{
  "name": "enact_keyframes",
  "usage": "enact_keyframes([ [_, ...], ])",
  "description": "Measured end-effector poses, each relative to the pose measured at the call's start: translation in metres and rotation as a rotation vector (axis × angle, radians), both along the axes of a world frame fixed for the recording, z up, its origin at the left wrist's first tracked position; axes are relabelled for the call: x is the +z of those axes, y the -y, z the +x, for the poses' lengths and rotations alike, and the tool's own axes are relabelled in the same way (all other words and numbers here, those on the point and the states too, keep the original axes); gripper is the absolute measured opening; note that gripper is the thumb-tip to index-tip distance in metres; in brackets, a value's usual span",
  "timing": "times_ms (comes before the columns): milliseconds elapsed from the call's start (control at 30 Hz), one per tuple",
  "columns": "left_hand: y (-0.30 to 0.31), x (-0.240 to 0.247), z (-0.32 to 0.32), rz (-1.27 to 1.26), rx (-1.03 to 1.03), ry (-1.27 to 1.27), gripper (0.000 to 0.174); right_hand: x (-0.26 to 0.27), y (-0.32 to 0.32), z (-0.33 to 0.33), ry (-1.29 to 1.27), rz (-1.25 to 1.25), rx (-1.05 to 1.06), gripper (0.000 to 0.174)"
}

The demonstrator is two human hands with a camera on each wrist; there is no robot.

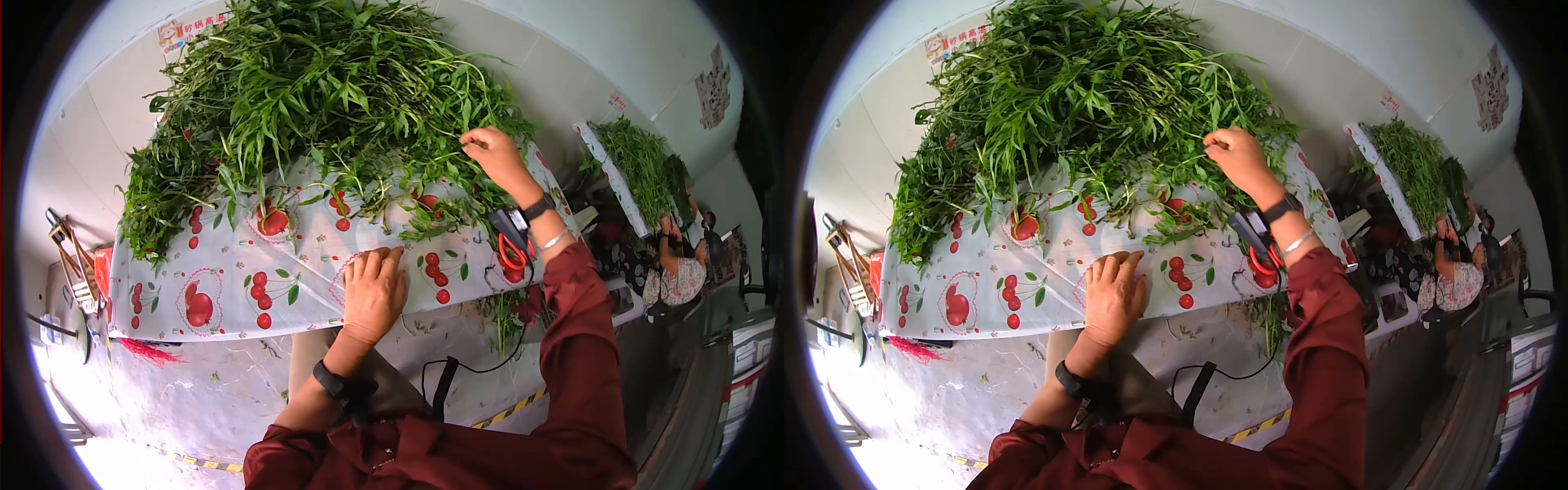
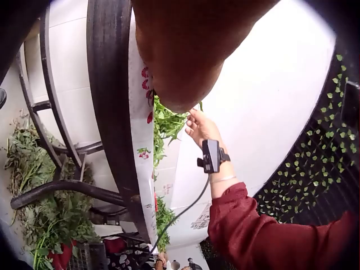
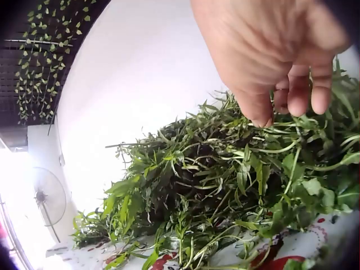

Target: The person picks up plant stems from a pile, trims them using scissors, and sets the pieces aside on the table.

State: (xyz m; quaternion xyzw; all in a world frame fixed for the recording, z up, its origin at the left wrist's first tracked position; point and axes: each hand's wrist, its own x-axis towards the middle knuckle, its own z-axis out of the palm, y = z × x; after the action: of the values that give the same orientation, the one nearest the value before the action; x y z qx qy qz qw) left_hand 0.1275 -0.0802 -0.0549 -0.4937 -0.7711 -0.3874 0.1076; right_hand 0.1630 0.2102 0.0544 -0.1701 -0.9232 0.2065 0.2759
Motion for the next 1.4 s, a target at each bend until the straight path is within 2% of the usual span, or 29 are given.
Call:
enact_keyframes([
  [233, 0.002, -0.002, -0.002, 0.054, -0.056, 0.037, 0.038, -0.017, -0.001, -0.081, 0.125, 0.131, -0.109, 0.028],
  [333, 0.001, -0.004, -0.003, 0.061, -0.052, 0.034, 0.037, -0.022, 0.003, -0.1, 0.204, 0.303, -0.205, 0.029],
  [433, 0.001, -0.002, -0.003, 0.048, -0.059, 0.046, 0.035, -0.02, 0.003, -0.105, 0.285, 0.202, -0.227, 0.028],
  [467, 0.001, -0.003, -0.003, 0.052, -0.063, 0.045, 0.035, -0.025, 0.0, -0.106, 0.214, 0.189, -0.214, 0.026],
  [700, 0.002, -0.003, -0.002, 0.086, -0.08, 0.052, 0.031, -0.016, 0.016, -0.086, 0.353, 0.199, -0.143, 0.02],
  [900, 0.001, -0.003, -0.002, 0.096, -0.078, 0.038, 0.027, -0.029, 0.034, -0.061, 0.291, 0.223, -0.045, 0.017],
  [1067, 0.002, -0.001, -0.001, 0.099, -0.073, 0.061, 0.026, -0.03, 0.038, -0.054, 0.325, 0.226, -0.051, 0.019],
  [1167, 0.001, -0.004, -0.002, 0.098, -0.094, 0.045, 0.025, -0.043, 0.027, -0.06, 0.247, 0.233, -0.038, 0.023],
  [1233, 0.001, -0.004, -0.002, 0.094, -0.1, 0.034, 0.025, -0.049, 0.017, -0.062, 0.117, 0.052, 0.033, 0.028],
  [1267, 0.001, -0.004, -0.002, 0.094, -0.102, 0.029, 0.025, -0.051, 0.01, -0.063, 0.103, 0.043, 0.026, 0.031],
  [1300, 0.002, -0.004, -0.002, 0.096, -0.097, 0.032, 0.025, -0.032, 0.018, -0.062, 0.219, -0.004, -0.026, 0.03],
  [1400, 0.002, -0.004, -0.002, 0.088, -0.105, 0.049, 0.025, -0.015, 0.017, -0.064, 0.161, -0.016, -0.027, 0.028],
])
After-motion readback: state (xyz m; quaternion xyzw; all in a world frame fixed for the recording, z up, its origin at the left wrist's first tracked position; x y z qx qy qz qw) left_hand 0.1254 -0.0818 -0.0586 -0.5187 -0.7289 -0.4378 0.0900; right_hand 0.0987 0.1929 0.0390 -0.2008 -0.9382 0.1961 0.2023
